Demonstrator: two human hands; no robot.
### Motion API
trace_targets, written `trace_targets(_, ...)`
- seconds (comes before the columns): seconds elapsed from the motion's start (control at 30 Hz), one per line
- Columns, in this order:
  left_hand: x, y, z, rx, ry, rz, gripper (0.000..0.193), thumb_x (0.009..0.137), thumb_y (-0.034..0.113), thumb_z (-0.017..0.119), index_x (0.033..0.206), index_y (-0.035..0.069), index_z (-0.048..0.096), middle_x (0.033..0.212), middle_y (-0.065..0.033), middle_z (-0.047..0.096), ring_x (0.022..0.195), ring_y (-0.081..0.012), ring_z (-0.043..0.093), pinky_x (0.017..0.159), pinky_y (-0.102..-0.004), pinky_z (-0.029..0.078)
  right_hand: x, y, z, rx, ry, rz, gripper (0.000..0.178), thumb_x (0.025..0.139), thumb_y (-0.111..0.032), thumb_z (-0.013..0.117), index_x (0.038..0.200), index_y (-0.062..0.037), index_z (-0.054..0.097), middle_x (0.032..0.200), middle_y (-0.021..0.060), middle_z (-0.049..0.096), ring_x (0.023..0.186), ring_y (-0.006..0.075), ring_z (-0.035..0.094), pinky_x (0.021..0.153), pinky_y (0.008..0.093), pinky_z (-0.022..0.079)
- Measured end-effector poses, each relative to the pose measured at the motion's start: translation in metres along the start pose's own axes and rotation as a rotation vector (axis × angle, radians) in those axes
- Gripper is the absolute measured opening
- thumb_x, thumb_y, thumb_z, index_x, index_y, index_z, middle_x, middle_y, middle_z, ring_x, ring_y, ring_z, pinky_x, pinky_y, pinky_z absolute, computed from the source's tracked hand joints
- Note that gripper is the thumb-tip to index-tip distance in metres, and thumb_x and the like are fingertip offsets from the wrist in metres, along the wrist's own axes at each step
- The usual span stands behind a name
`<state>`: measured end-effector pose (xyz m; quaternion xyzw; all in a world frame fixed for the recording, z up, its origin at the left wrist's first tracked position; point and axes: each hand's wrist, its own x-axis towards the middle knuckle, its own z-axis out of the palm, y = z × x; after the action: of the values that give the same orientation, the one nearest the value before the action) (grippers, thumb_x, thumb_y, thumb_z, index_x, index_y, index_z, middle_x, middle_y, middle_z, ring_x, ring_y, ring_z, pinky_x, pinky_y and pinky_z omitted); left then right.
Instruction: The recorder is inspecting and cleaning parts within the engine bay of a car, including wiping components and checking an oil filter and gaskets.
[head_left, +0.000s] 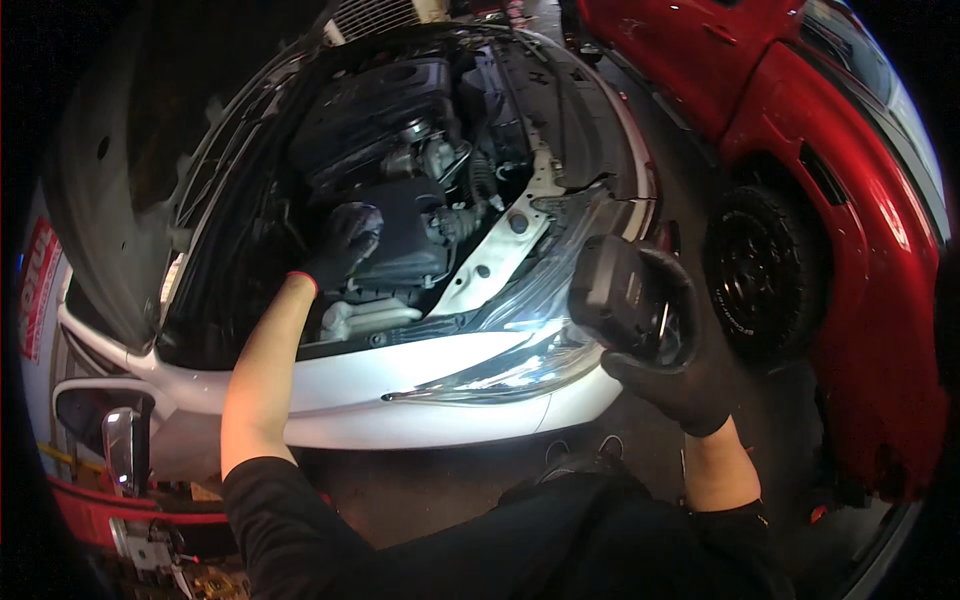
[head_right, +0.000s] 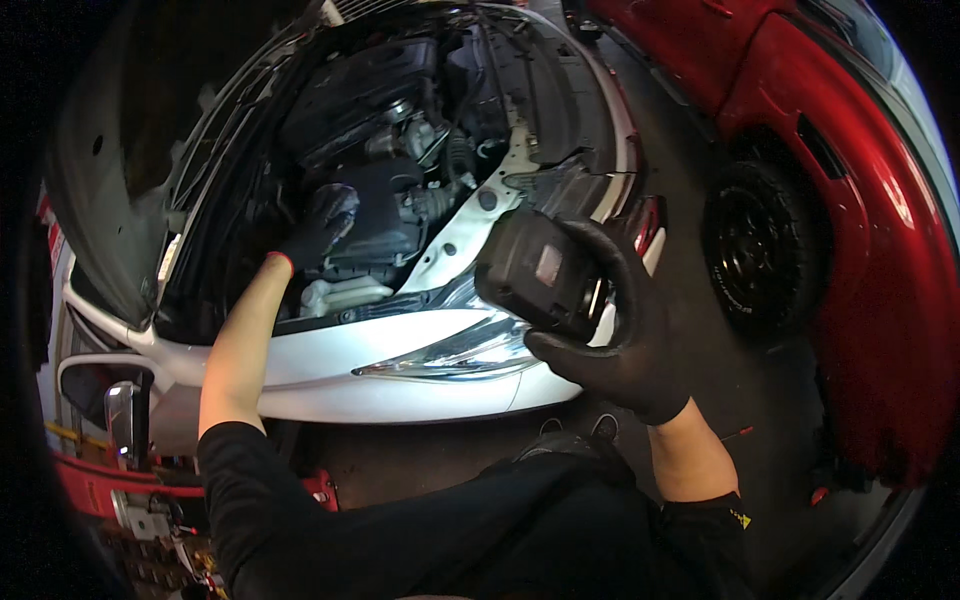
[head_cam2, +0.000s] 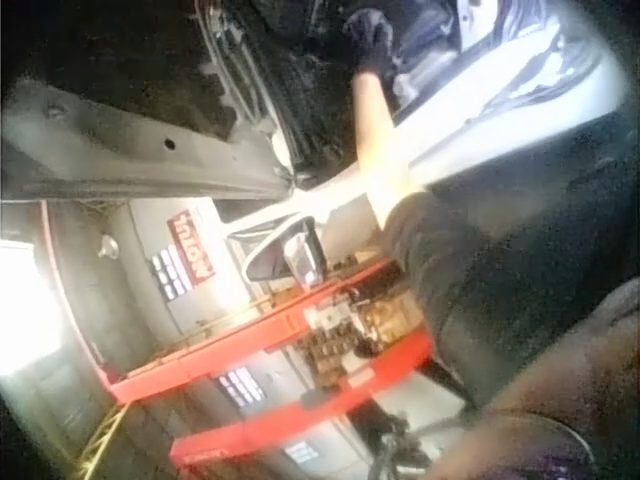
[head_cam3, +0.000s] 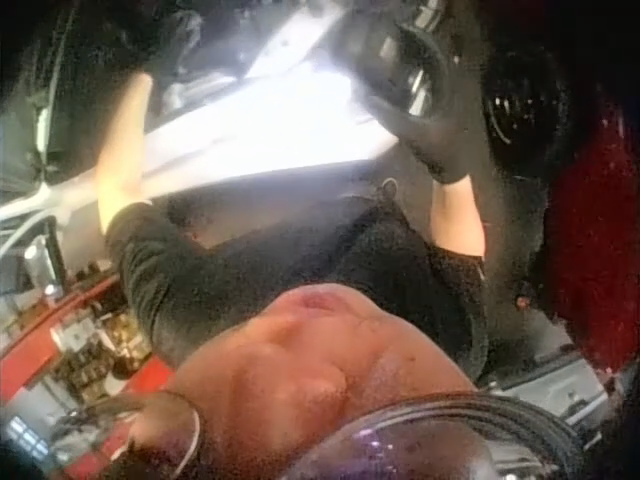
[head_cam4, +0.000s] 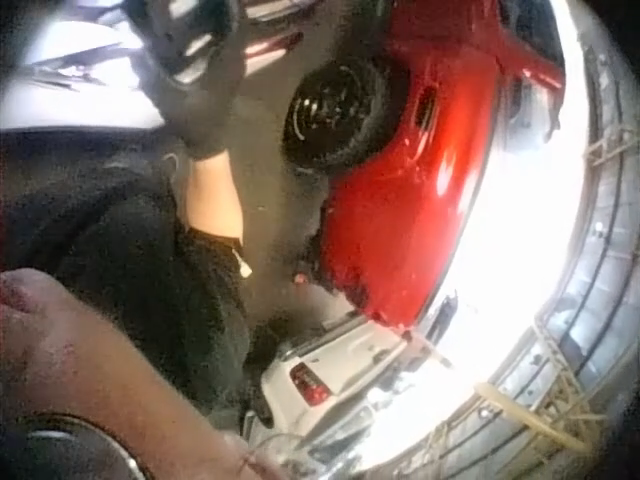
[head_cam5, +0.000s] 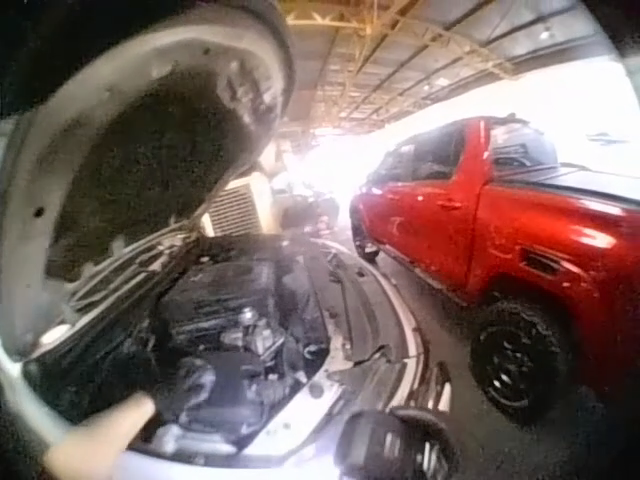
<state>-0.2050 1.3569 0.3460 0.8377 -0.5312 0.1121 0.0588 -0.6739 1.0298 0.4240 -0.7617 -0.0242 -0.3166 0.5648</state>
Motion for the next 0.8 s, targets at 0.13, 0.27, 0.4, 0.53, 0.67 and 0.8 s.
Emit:
trace_targets(0.13,0.067,-0.002,0.036,0.38,-0.029,-0.196,0.058,0.099,0.047,0.052,0.146,0.013,0.049,0.144,-0.0215,0.048,0.139,-0.0367,0.041,0.116,-0.0452,0.033,-0.009,-0.01,-0.015,0.062,0.126,0.079,0.092,0.064,-0.009,0.087,0.146,-0.0014,0.044,0.139,0.0135,0.053,0.131,0.0244,0.051,0.111,0.0388,0.041)
trace_targets(0.27,0.124,0.03,0.068,0.321,0.092,-0.121,0.049,0.097,0.047,0.051,0.14,0.024,0.057,0.146,-0.0121,0.05,0.136,-0.0354,0.045,0.116,-0.0531,0.029,-0.014,-0.019,-0.032,0.046,0.175,0.096,0.096,0.06,-0.007,0.087,0.146,-0.0019,0.044,0.14,0.0118,0.051,0.132,0.0228,0.049,0.111,0.0383,0.04)
trace_targets(0.4,0.149,0.03,0.075,0.157,-0.155,0.011,0.049,0.095,0.044,0.057,0.135,0.016,0.062,0.149,-0.0161,0.05,0.138,-0.0342,0.046,0.111,-0.045,0.038,-0.013,-0.01,-0.062,0.115,0.157,0.061,0.095,0.061,-0.008,0.087,0.146,0.0001,0.043,0.14,0.012,0.051,0.131,0.0228,0.05,0.111,0.0385,0.041)
trace_targets(0.53,0.17,0.08,0.05,0.259,0.013,-0.536,0.06,0.09,0.05,0.061,0.138,0.015,0.058,0.144,-0.0187,0.054,0.135,-0.036,0.05,0.111,-0.0451,0.04,-0.013,0.016,-0.115,0.131,0.11,0.005,0.089,0.071,-0.008,0.086,0.147,0.0007,0.042,0.141,0.015,0.052,0.132,0.0237,0.05,0.112,0.038,0.04)
trace_targets(0.67,0.157,0.083,0.061,0.481,0.063,-0.58,0.054,0.093,0.046,0.058,0.137,0.015,0.059,0.142,-0.0185,0.056,0.134,-0.0371,0.05,0.11,-0.0446,0.041,-0.015,0.05,-0.184,0.09,0.1,0.022,0.087,0.069,-0.012,0.088,0.144,0.0005,0.046,0.138,0.0153,0.055,0.13,0.0243,0.053,0.11,0.0381,0.042)
trace_targets(0.8,0.162,0.152,0.035,0.196,-0.056,-0.364,0.042,0.099,0.039,0.054,0.132,0.015,0.064,0.137,-0.0174,0.061,0.133,-0.0359,0.051,0.108,-0.0455,0.042,-0.008,0.094,-0.279,0.117,0.155,0.088,0.087,0.068,-0.013,0.088,0.144,0.0001,0.046,0.136,0.0137,0.055,0.129,0.0238,0.053,0.109,0.0383,0.042)
